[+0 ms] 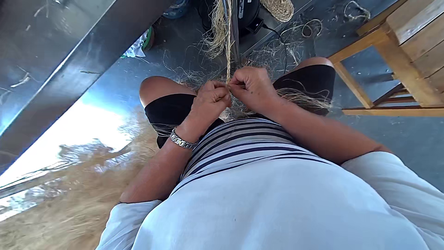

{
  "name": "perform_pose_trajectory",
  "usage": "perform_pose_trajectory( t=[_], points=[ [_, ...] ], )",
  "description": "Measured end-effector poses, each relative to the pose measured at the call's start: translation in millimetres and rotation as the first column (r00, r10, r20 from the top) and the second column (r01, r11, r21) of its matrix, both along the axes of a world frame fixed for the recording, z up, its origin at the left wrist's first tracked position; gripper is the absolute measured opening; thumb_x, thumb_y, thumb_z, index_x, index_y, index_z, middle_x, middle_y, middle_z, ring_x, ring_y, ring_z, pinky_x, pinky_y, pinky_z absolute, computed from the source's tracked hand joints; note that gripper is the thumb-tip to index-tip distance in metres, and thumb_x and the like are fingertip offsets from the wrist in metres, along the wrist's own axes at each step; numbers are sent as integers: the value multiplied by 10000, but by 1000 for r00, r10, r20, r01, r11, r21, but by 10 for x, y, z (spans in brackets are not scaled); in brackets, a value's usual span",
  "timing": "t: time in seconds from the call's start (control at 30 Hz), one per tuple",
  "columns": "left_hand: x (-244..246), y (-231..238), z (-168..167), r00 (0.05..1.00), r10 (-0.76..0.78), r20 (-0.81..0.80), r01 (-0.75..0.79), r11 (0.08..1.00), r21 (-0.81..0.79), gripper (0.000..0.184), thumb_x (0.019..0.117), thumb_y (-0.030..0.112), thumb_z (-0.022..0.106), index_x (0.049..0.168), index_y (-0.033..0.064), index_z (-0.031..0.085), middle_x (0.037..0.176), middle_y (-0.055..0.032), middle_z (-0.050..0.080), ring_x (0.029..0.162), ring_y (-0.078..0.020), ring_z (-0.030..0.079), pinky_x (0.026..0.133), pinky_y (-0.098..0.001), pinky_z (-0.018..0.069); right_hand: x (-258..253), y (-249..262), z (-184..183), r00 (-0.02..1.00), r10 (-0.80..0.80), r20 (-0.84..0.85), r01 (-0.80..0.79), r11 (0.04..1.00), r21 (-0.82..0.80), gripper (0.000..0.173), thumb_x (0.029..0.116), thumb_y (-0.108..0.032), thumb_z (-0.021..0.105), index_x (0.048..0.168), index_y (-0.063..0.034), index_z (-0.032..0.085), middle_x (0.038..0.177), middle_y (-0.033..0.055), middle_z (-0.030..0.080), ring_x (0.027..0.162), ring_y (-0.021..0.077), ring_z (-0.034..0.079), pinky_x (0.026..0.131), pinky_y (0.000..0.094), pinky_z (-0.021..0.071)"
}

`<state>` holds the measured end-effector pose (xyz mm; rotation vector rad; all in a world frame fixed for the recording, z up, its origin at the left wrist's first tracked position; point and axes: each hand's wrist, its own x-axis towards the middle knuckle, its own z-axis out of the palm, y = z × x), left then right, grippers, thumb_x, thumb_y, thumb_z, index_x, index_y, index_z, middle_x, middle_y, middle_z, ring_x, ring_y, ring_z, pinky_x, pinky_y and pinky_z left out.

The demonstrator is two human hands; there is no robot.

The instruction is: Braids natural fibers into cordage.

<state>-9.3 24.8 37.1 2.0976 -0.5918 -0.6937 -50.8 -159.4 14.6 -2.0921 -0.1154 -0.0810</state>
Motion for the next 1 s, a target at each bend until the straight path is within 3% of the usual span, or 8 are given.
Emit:
perform_pose_trajectory(
  t=[0.13,0.23,0.47,0.63,0.7,0.8,0.93,1.0],
  points=[
    [-95,-97,-147,998,66,-18,-66,997,39,244,1002,195,524,837,106,679,960,-22,602,948,-137,574,841,-400,456,-21,30,-49,996,-42,-84,48,996,72,178,972,-121,601,869,-16,700,762,38,639,688,61,575,660,248,473],
    [-163,-110,-103,984,-22,180,-12,983,185,277,1016,228,514,896,81,716,945,-88,622,1031,-276,588,909,-582,381,-28,-20,12,977,6,-213,32,984,174,201,1009,-123,582,863,-17,672,724,-3,575,649,27,509,638,222,428],
    [-278,-130,-138,767,-214,605,-38,926,375,278,1015,243,522,958,111,760,922,-121,646,1007,-349,599,908,-579,364,-60,-15,-91,897,105,-429,152,840,522,190,972,-103,669,795,-85,604,662,-55,543,567,7,480,552,180,403],
    [-138,-38,-100,992,-44,120,28,991,132,295,1018,196,521,1000,31,765,1096,-98,693,1083,-214,619,941,-496,438,-62,-50,-74,875,155,-459,165,796,583,194,987,-52,624,801,-88,585,687,-47,597,571,-2,516,541,162,413],
    [-81,21,-52,960,117,-255,-142,986,-83,246,1028,136,488,979,51,713,1007,22,685,957,-39,612,885,-284,497,-63,-74,-55,860,215,-463,153,758,635,236,1007,-56,591,780,-104,551,638,-61,532,498,-11,416,463,147,316],
    [36,210,-55,819,115,-562,-364,862,-353,336,1032,139,367,929,125,686,884,34,709,860,-79,673,859,-294,558,-54,-150,-2,832,296,-470,119,731,671,255,1019,-61,567,772,-118,543,601,-79,461,457,-16,335,427,137,264],
    [187,614,109,822,-138,-553,-345,651,-676,305,1047,193,384,968,259,670,718,116,584,642,-43,571,704,-280,557,-51,-247,78,830,291,-476,80,782,618,261,1015,-52,576,767,-128,544,612,-86,496,458,-27,351,432,130,283],
    [155,936,386,887,-59,-458,-307,666,-680,252,1033,181,434,998,281,662,649,147,517,518,17,451,500,-164,409,-66,-314,65,846,280,-454,49,806,589,261,1007,-49,579,760,-130,550,611,-92,506,463,-31,358,438,133,285]
  ],
)
